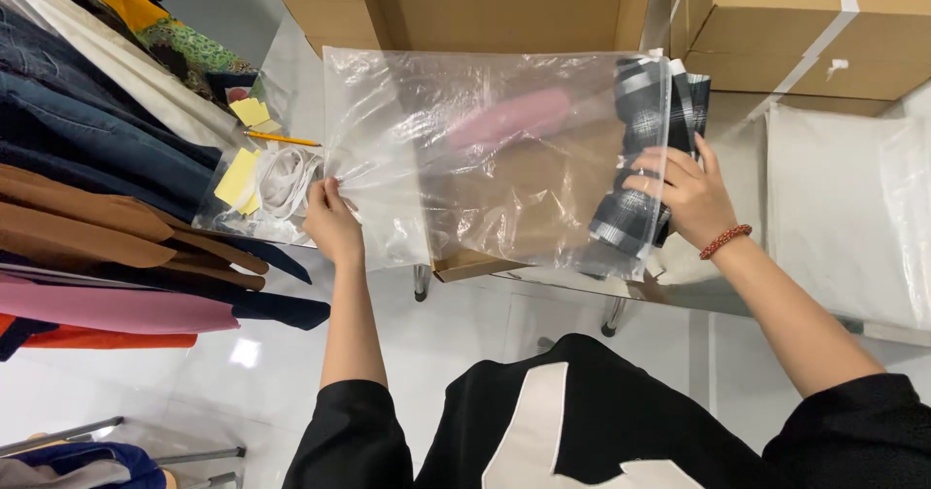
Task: The person places a plastic-wrapped item into a cardboard box, closes the box, and ties it with a white ribbon. They then open another box, remove a folded plaid garment from a plastic bag, and hang it on a clothing rack.
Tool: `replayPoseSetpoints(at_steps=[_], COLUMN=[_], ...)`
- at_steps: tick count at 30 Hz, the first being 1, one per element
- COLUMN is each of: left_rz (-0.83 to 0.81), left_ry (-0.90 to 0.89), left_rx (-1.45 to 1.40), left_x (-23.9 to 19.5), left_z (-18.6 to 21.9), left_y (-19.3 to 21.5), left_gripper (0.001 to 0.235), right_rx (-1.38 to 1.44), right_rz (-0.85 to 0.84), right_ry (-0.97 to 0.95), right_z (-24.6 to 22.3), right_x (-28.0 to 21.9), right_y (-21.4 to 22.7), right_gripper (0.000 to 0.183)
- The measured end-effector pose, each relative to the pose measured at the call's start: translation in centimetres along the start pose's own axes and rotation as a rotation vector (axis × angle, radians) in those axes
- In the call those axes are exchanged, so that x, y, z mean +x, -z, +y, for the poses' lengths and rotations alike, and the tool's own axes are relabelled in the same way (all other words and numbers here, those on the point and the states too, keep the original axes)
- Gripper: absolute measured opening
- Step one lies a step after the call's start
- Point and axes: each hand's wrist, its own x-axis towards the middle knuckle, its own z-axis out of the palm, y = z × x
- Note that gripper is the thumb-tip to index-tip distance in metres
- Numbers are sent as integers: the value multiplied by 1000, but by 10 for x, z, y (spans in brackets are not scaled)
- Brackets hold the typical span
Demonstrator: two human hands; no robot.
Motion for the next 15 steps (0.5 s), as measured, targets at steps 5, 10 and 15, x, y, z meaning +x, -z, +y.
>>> replayPoseSetpoints(at_steps=[5, 10, 15], left_rz=[48, -26, -83], left_ry=[-3, 76, 57], left_rx=[-51, -129, -214], left_x=[9, -13, -24], left_z=[-48, -16, -25], left_y=[-13, 11, 10], left_gripper=[29, 34, 19], right_rx=[110, 281, 186], right_rz=[27, 170, 441], right_ry=[-167, -326, -334], right_z=[5, 3, -5], right_x=[-12, -12, 13], right_y=[13, 53, 104], right_gripper=[19, 50, 41])
